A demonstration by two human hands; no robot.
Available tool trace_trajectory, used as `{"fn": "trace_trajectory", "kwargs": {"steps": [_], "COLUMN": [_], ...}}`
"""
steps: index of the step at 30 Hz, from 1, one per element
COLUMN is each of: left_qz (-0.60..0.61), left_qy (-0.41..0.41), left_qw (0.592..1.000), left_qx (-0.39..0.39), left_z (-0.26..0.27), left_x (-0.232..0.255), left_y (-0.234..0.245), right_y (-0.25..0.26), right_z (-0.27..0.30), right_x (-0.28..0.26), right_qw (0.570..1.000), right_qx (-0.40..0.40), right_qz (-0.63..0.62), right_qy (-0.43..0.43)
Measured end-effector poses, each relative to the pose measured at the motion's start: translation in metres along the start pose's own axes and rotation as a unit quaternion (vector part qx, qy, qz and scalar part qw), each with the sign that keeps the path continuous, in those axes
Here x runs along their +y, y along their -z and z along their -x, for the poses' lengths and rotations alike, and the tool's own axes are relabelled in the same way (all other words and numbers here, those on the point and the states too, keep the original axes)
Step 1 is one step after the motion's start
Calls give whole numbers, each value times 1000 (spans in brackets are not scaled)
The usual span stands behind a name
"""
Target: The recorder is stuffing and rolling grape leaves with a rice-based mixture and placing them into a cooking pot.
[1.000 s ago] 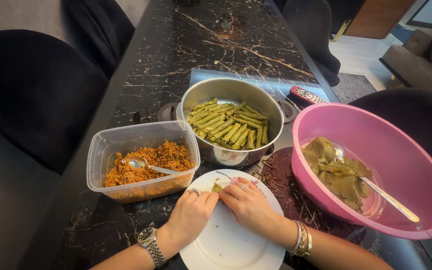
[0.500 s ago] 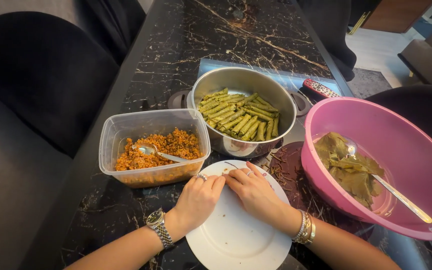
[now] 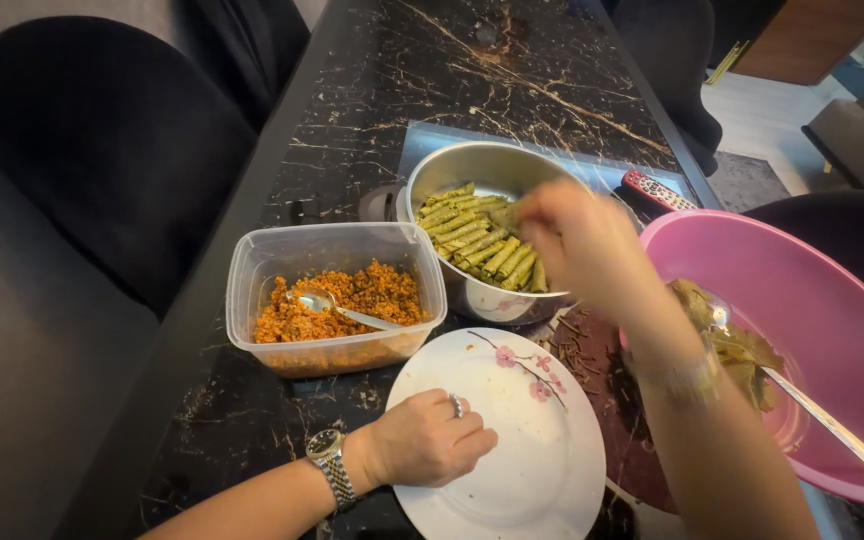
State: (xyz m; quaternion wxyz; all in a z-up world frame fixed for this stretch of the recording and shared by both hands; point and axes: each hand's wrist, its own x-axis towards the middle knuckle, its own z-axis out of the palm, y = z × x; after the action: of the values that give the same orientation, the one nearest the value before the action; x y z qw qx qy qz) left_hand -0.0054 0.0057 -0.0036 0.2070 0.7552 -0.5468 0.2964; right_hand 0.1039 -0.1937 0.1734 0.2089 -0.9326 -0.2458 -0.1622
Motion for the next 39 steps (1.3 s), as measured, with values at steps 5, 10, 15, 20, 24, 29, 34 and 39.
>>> {"fn": "trace_trajectory", "kwargs": {"steps": [5, 10, 15, 20, 24, 29, 34, 39], "left_qz": [30, 61, 65, 68, 45, 44, 51, 72], "left_qy": [10, 26, 29, 17, 1, -29, -34, 9], "left_qw": [999, 997, 996, 997, 998, 997, 996, 996], "left_qx": [-26, -46, -47, -42, -54, -59, -60, -43], "left_z": [2, 8, 16, 11, 3, -9, -9, -5], "left_x": [1, -5, -8, -7, -5, -5, -4, -4], "left_y": [-2, -13, -30, -13, -8, 1, -7, -14], "right_y": [-69, -159, -182, -100, 27, 94, 89, 92], "right_z": [-109, -150, -151, -128, -61, 48, 135, 161], "right_x": [37, 83, 83, 73, 82, 133, 226, 247], "right_qw": [992, 967, 940, 950, 964, 934, 896, 912], "right_qx": [-111, -170, -286, -287, -188, -299, -348, -281], "right_qz": [64, 161, 178, 106, 98, 182, 231, 175], "right_qy": [8, 104, 62, 63, 158, -66, -151, -243]}}
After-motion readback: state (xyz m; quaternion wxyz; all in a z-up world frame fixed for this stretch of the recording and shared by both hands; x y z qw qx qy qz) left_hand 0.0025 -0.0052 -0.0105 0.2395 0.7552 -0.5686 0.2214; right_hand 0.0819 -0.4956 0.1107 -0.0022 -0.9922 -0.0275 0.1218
